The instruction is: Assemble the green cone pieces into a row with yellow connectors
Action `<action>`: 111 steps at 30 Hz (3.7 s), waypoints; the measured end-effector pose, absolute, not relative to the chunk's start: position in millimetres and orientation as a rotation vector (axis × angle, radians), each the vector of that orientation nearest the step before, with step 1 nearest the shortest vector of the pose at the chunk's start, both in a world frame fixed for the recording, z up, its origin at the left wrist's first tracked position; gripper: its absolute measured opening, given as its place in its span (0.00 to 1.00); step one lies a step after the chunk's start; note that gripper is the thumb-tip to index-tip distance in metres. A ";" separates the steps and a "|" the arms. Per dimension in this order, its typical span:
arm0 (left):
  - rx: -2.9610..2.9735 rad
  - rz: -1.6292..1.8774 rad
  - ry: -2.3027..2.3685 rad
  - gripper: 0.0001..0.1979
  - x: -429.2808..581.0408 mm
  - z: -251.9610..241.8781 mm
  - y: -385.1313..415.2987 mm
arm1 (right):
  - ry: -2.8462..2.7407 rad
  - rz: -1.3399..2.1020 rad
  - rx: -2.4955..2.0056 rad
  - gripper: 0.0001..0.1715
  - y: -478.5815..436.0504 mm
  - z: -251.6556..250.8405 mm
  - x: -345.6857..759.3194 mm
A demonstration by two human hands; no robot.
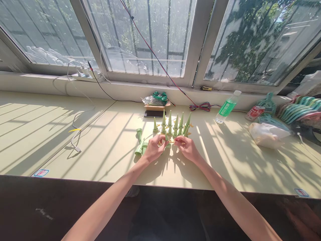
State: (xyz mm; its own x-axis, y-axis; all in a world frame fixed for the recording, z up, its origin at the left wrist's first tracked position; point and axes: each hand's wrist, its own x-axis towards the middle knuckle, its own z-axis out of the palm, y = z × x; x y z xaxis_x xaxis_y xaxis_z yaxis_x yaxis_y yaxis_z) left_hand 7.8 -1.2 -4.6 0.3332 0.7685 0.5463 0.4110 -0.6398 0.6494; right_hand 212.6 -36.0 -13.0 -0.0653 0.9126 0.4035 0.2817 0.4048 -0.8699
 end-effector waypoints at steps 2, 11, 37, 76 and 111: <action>2.203 1.235 1.044 0.01 8.1 -3.8 -1.9 | -1.587 0.738 -1.089 0.13 -35.9 -13.4 212.3; 2.163 1.258 1.033 0.02 8.9 -3.2 -2.7 | -1.606 0.707 -1.090 0.14 -36.2 -12.5 212.5; 2.335 1.361 0.866 0.02 6.9 -5.3 -1.0 | -1.710 0.564 -1.182 0.21 -38.6 -12.2 212.4; 2.352 1.322 0.797 0.03 5.8 -5.8 -0.6 | -1.824 0.454 -1.157 0.22 -36.6 -18.3 214.5; 2.286 1.360 0.813 0.03 7.9 -4.7 -0.8 | -1.834 0.455 -1.185 0.25 -39.0 -13.9 213.6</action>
State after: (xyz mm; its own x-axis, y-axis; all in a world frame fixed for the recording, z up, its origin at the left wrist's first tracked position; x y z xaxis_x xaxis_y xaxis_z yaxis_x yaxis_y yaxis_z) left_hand 7.9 -0.8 -4.7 0.3719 0.6371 0.6751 0.2929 -0.7706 0.5660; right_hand 213.6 -39.0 -13.9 -0.1576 0.8660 0.4745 0.5435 0.4773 -0.6906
